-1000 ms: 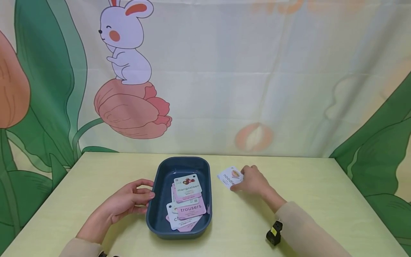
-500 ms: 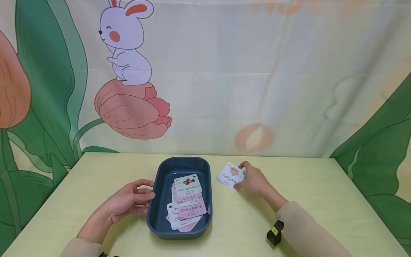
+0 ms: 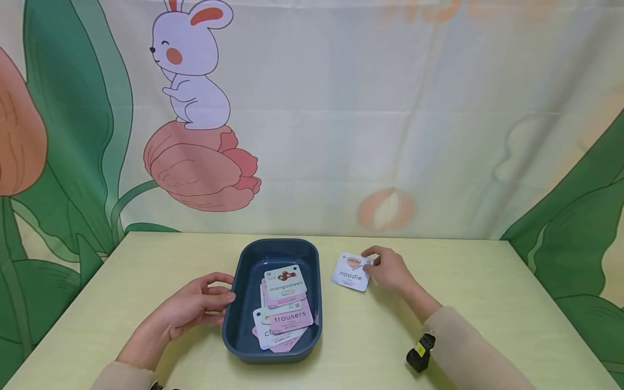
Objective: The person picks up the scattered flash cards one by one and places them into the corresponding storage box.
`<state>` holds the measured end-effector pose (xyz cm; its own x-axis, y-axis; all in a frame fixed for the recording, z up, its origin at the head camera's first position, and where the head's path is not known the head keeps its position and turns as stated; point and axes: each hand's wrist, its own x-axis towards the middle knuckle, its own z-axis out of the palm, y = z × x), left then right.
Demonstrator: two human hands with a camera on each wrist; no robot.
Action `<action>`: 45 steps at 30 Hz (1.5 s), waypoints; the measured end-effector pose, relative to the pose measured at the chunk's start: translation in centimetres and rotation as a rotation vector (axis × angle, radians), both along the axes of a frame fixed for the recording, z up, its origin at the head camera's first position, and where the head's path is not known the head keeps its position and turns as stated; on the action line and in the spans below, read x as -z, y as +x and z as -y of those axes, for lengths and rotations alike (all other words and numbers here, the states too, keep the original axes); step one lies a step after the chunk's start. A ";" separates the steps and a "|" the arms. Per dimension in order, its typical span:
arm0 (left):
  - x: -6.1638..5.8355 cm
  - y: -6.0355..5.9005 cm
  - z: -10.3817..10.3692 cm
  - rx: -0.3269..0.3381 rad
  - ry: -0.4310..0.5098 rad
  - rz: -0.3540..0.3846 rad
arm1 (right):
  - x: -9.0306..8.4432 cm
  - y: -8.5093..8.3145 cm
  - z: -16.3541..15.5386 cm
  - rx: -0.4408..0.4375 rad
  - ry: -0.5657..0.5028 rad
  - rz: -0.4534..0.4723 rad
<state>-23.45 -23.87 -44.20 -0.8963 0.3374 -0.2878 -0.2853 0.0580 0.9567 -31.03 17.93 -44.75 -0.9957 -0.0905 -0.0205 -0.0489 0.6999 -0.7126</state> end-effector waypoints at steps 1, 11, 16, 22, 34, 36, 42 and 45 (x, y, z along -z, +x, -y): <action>0.0 0.0 0.0 0.000 0.000 0.000 | 0.0 0.0 -0.1 0.008 -0.007 0.001; 0.2 0.0 0.1 0.008 0.017 -0.002 | -0.2 -0.2 -0.9 0.048 -0.168 0.066; 0.2 -0.1 0.1 0.007 0.018 -0.001 | -0.4 -0.1 -1.4 0.042 -0.283 0.106; 0.2 -0.1 0.0 0.003 0.010 0.004 | -1.0 0.1 -1.9 0.022 -0.379 0.127; 0.0 -0.1 0.0 -0.009 -0.011 0.018 | -3.0 0.8 -0.8 -0.046 -0.508 0.095; 0.0 -0.1 0.0 -0.010 -0.013 0.020 | -3.4 1.1 -0.3 -0.059 -0.527 0.100; -0.1 -0.1 -0.1 -0.013 -0.013 0.027 | -4.5 2.1 1.8 -0.085 -0.504 0.118; -0.1 -0.1 -0.1 -0.013 -0.011 0.028 | -4.8 2.7 2.9 -0.102 -0.470 0.120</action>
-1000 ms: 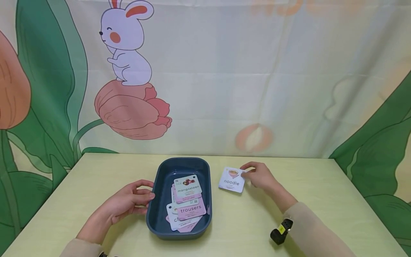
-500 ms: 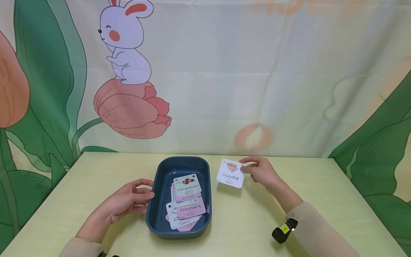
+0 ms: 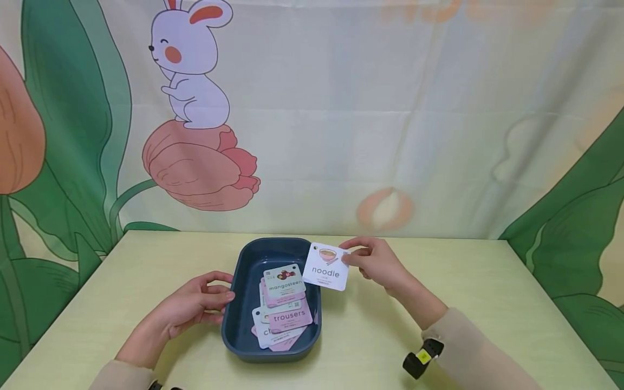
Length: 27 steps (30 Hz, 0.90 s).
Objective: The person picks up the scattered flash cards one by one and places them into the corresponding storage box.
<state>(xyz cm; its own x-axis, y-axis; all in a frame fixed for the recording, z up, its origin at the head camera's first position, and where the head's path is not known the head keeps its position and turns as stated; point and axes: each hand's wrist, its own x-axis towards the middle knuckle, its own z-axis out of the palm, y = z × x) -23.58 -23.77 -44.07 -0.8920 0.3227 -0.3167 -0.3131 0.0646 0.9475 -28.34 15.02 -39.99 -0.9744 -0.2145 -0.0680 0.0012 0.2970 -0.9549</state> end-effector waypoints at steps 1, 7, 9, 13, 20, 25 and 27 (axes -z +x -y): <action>0.0 0.0 0.0 0.000 0.000 -0.001 | -0.1 0.2 0.4 -0.008 0.015 -0.006; -0.1 0.0 0.0 0.001 0.000 -0.002 | -0.2 1.3 2.6 -0.087 0.091 -0.076; -0.1 0.0 0.0 0.001 0.000 -0.001 | -0.1 1.6 3.3 -0.115 0.108 -0.095; -0.1 0.0 0.0 0.002 -0.001 -0.004 | 0.0 2.2 4.6 -0.151 0.149 -0.110; 0.0 0.1 0.0 -0.002 -0.006 -0.008 | 0.1 3.0 6.5 -0.211 0.207 -0.130; 0.1 0.0 0.0 0.000 -0.005 -0.006 | 0.2 3.3 7.4 -0.243 0.267 -0.155; 0.1 0.0 0.1 0.001 -0.002 -0.007 | 0.3 3.5 7.7 -0.259 0.288 -0.160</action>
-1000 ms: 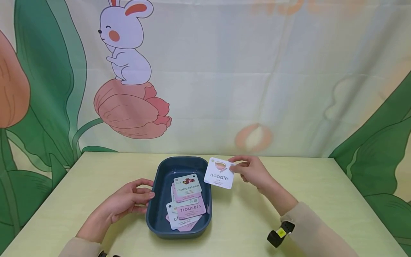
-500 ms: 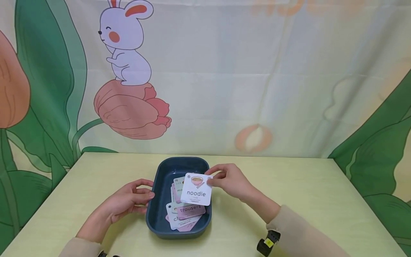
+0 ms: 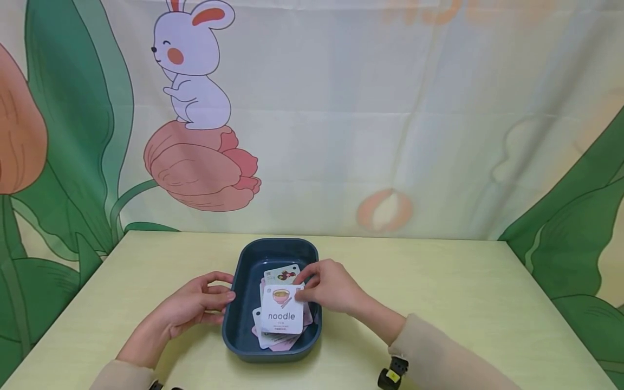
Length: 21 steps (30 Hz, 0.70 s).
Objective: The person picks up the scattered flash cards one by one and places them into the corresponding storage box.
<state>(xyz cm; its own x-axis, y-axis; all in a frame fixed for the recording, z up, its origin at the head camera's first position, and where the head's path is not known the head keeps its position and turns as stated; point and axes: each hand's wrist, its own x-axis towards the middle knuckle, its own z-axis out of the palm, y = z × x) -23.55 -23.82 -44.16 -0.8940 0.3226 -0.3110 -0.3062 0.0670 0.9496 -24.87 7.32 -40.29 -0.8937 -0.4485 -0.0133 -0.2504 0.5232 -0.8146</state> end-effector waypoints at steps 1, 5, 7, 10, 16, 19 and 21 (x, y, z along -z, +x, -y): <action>0.0 0.0 0.0 0.000 0.001 0.001 | 0.0 0.1 0.1 -0.009 0.010 -0.002; 0.0 0.0 0.0 0.001 0.005 -0.003 | 0.2 0.3 0.3 -0.033 0.055 -0.018; 0.0 0.0 0.0 0.002 0.004 -0.004 | 0.3 0.4 0.4 -0.040 0.089 -0.048; -0.1 0.1 0.0 0.002 0.002 -0.008 | 0.3 0.5 0.5 -0.042 0.153 -0.108; -0.1 0.1 0.0 0.011 0.014 -0.010 | 0.5 0.8 0.7 -0.025 0.260 -0.203; 0.0 0.1 0.1 0.019 0.023 -0.012 | 0.6 0.9 0.7 -0.031 0.292 -0.245; 0.0 0.0 0.0 0.021 0.025 -0.013 | 0.7 0.9 0.7 -0.040 0.305 -0.262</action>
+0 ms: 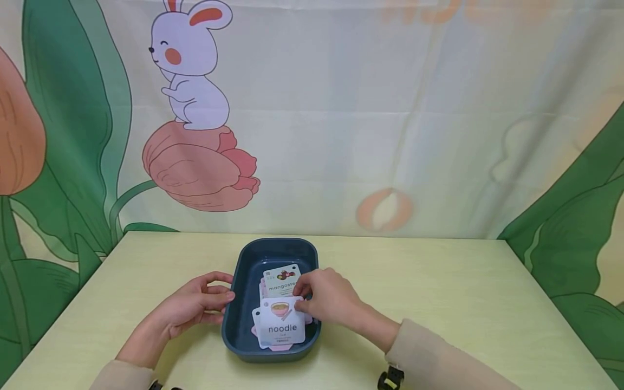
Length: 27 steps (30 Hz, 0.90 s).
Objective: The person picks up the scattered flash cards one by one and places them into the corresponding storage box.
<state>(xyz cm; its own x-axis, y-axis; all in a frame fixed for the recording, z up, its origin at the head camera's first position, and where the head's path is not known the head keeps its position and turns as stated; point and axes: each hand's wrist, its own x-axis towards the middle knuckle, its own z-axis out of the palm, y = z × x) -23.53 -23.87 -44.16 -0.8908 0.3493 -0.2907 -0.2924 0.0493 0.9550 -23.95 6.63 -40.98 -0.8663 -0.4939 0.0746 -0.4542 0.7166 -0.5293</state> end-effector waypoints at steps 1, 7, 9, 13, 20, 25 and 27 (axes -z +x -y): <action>0.0 0.0 0.0 -0.001 -0.001 0.000 | 0.0 0.0 0.0 -0.002 0.003 -0.001; 0.0 -0.2 -0.1 -0.011 -0.016 0.002 | 0.2 0.0 -0.4 -0.024 -0.001 0.011; 0.0 -0.1 -0.2 -0.011 -0.020 0.000 | 0.3 0.0 -0.7 -0.050 -0.017 0.006; 0.0 0.0 -0.1 -0.012 -0.031 -0.005 | 0.4 0.2 -1.5 -0.111 -0.093 0.004; 0.1 0.1 -0.1 -0.018 -0.053 0.001 | -0.4 1.1 -3.7 -0.116 -0.201 0.057; 0.3 0.2 -0.4 -0.021 -0.106 -0.036 | -0.4 1.6 -6.4 -0.107 -0.261 0.074; 0.4 0.3 -0.4 -0.017 -0.132 -0.065 | -0.2 1.7 -7.7 -0.102 -0.279 0.080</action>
